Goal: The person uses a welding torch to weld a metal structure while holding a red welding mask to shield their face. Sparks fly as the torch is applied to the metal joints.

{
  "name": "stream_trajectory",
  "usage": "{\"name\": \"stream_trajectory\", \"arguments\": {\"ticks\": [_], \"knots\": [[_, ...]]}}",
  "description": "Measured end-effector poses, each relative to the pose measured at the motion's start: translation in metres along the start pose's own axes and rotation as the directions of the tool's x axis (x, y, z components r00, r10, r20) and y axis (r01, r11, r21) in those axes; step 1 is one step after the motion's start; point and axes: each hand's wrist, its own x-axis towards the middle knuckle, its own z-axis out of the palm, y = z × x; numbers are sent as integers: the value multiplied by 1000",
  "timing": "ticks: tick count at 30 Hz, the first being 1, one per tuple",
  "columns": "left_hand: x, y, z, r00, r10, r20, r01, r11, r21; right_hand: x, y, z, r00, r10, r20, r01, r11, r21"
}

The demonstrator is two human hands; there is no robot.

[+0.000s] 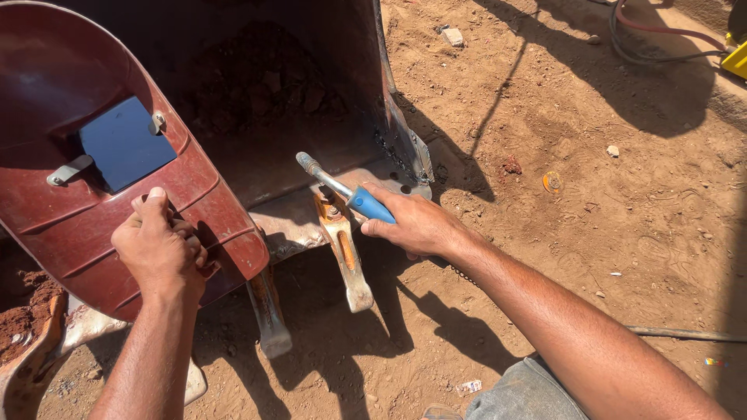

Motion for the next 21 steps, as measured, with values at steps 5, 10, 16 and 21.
{"name": "stream_trajectory", "arguments": {"ticks": [5, 10, 16, 21], "knots": [[8, -13, -17, 935, 304, 182, -312, 950, 15, 8, 11, 5, 1000, -14, -8, 14, 1000, 3], [4, -4, -18, 935, 308, 177, -343, 913, 220, 9, 12, 7, 1000, -21, -17, 20, 999, -34], [-13, 14, 1, 983, 183, 19, -173, 881, 440, 4, 6, 1, 1000, 4, -11, -4, 1000, 8], [-7, 1, -23, 890, 417, 186, -455, 775, 438, 3, 12, 3, 1000, 24, -10, -24, 1000, 8]]}}
